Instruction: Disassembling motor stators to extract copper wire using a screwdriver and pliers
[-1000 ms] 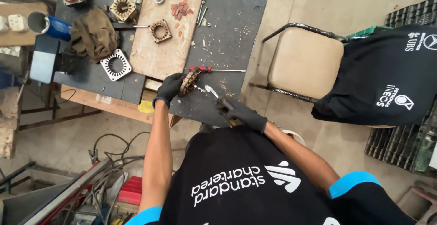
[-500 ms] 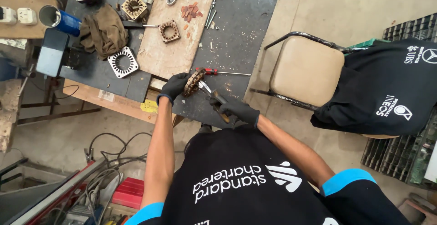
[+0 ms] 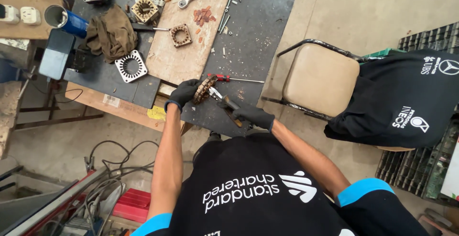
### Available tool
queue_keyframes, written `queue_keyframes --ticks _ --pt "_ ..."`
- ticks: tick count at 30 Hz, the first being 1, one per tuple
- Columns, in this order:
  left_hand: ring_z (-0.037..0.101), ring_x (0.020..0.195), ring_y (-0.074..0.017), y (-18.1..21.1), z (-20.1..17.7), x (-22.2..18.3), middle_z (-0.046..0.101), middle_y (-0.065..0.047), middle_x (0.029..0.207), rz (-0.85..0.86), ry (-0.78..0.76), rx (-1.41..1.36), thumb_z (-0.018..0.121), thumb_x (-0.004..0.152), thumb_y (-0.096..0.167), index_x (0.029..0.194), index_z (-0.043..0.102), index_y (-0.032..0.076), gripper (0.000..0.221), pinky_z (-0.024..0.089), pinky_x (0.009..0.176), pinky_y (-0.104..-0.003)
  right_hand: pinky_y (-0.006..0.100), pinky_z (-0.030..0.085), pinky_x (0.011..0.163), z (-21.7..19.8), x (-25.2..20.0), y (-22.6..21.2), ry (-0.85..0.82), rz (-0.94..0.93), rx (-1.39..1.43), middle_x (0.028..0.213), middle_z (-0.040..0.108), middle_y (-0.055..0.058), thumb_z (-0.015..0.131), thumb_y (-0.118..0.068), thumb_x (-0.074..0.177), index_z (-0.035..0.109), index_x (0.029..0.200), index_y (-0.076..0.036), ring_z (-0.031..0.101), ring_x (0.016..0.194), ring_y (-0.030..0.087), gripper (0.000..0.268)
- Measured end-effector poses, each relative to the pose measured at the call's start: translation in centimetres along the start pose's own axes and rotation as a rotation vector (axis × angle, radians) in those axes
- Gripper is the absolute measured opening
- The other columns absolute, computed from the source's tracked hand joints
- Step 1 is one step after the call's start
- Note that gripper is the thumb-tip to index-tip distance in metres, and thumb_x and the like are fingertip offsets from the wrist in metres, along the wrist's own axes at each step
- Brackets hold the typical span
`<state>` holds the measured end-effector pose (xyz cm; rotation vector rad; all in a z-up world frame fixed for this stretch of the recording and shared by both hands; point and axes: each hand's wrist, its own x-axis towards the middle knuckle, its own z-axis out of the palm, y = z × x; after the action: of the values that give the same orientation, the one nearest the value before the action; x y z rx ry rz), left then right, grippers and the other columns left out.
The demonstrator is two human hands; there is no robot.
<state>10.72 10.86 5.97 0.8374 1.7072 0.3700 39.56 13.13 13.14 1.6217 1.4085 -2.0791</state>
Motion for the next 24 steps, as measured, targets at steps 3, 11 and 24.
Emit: queue_keyframes --ticks 3,11,24 --pt "0.06 0.127 -0.0414 -1.6 0.4 1.5 0.071 -0.021 0.126 0.037 0.001 -0.008 0.059 0.1 0.043 0.128 0.073 0.02 0.039 0.046 0.109 -0.048 0.026 0.034 0.039 0.4 3.3 2.5 0.055 0.085 -0.127 0.056 0.059 0.0 0.078 -0.041 0.06 0.072 0.065 -0.02 0.048 0.043 0.012 0.022" --pt "0.059 0.129 -0.0392 -0.8 0.3 -0.3 0.071 -0.018 0.126 0.045 -0.007 -0.017 0.059 0.1 0.044 0.128 0.073 0.023 0.037 0.045 0.111 -0.047 0.03 0.042 0.048 0.9 2.5 1.8 0.114 0.166 -0.094 0.062 0.057 0.009 0.08 -0.034 0.054 0.07 0.065 -0.011 0.055 0.054 0.019 0.027" --pt "0.062 0.126 -0.0375 -1.5 -0.1 -0.6 0.073 -0.019 0.121 0.083 0.007 -0.101 0.059 0.101 0.04 0.126 0.073 0.02 0.035 0.046 0.11 -0.047 0.031 0.039 0.054 2.9 -9.0 -8.8 0.055 0.058 0.071 0.075 0.059 0.011 0.073 -0.026 0.057 0.074 0.12 -0.008 0.057 0.071 0.02 0.066"
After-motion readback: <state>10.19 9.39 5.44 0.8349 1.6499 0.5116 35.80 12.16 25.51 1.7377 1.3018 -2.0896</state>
